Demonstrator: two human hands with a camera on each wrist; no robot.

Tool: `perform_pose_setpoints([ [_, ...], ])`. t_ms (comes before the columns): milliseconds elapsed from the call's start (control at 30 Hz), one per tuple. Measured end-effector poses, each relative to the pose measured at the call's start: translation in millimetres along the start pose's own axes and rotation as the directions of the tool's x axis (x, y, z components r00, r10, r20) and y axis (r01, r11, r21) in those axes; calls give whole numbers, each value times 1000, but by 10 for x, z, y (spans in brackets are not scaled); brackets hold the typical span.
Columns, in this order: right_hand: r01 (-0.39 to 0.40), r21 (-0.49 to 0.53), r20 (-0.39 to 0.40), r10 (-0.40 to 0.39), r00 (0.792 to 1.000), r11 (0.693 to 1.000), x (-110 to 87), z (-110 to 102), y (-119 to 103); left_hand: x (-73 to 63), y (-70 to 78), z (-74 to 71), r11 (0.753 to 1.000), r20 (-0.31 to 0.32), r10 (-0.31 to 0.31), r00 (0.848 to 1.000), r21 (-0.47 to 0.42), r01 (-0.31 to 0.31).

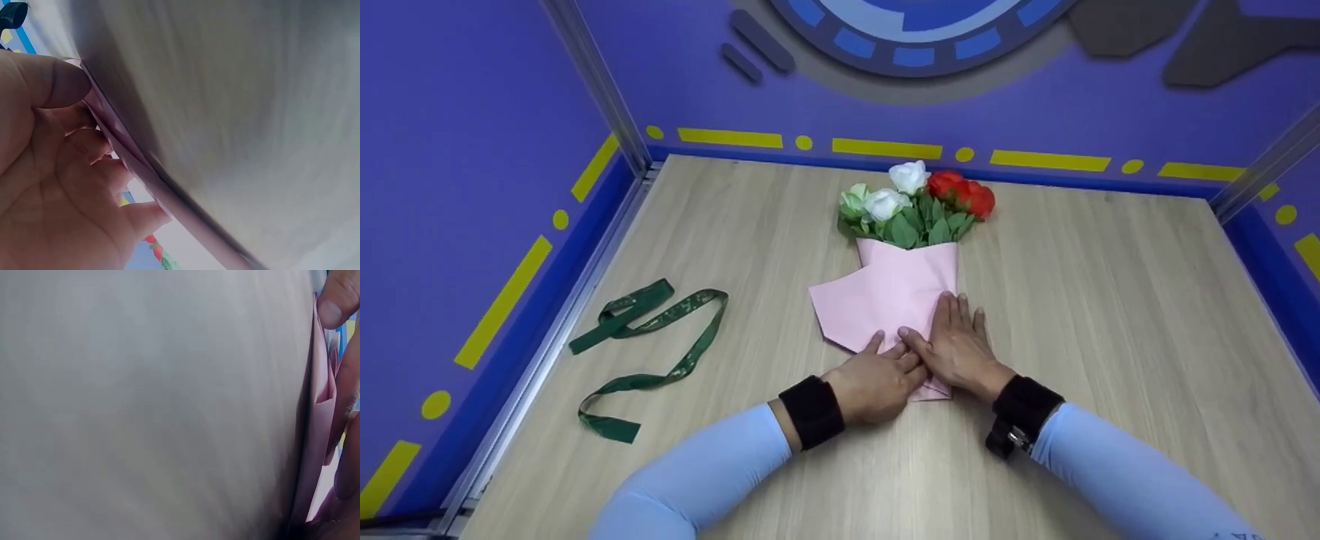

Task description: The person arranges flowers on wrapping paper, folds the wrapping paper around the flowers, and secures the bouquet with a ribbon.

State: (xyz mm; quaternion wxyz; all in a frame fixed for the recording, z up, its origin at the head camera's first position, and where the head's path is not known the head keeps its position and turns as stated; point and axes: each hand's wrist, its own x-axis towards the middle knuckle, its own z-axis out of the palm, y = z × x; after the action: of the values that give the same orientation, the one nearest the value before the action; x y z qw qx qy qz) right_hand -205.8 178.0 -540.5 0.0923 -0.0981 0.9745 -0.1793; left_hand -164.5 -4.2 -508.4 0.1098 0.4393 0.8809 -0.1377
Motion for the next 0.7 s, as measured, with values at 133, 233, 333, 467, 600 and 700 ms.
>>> perform_pose_setpoints([
  [133, -11, 2, 19, 11, 1000, 1000, 39, 5, -3, 8, -7, 5, 1000, 2, -5, 1000, -21, 5],
  [233, -10, 3, 32, 10, 999, 1000, 71, 0, 13, 18, -11, 13, 1000, 2, -7, 1000, -27, 7],
  [333, -3, 2, 33, 3, 999, 1000, 112, -14, 29, 23, -18, 10, 1000, -5, -4, 1000, -13, 4],
  [467, -1, 5, 31, 1, 1000, 1000, 183, -37, 39, 20, -25, -5, 1000, -6, -8, 1000, -20, 8],
  [600, -11, 9, 27, 11, 1000, 1000, 254, -64, 64, 25, -24, -9, 999, 7, -5, 1000, -47, 5],
  [700, -9, 17, 27, 9, 1000, 1000, 306, -83, 98, 30, -24, -12, 997, 13, -3, 1000, -71, 4],
])
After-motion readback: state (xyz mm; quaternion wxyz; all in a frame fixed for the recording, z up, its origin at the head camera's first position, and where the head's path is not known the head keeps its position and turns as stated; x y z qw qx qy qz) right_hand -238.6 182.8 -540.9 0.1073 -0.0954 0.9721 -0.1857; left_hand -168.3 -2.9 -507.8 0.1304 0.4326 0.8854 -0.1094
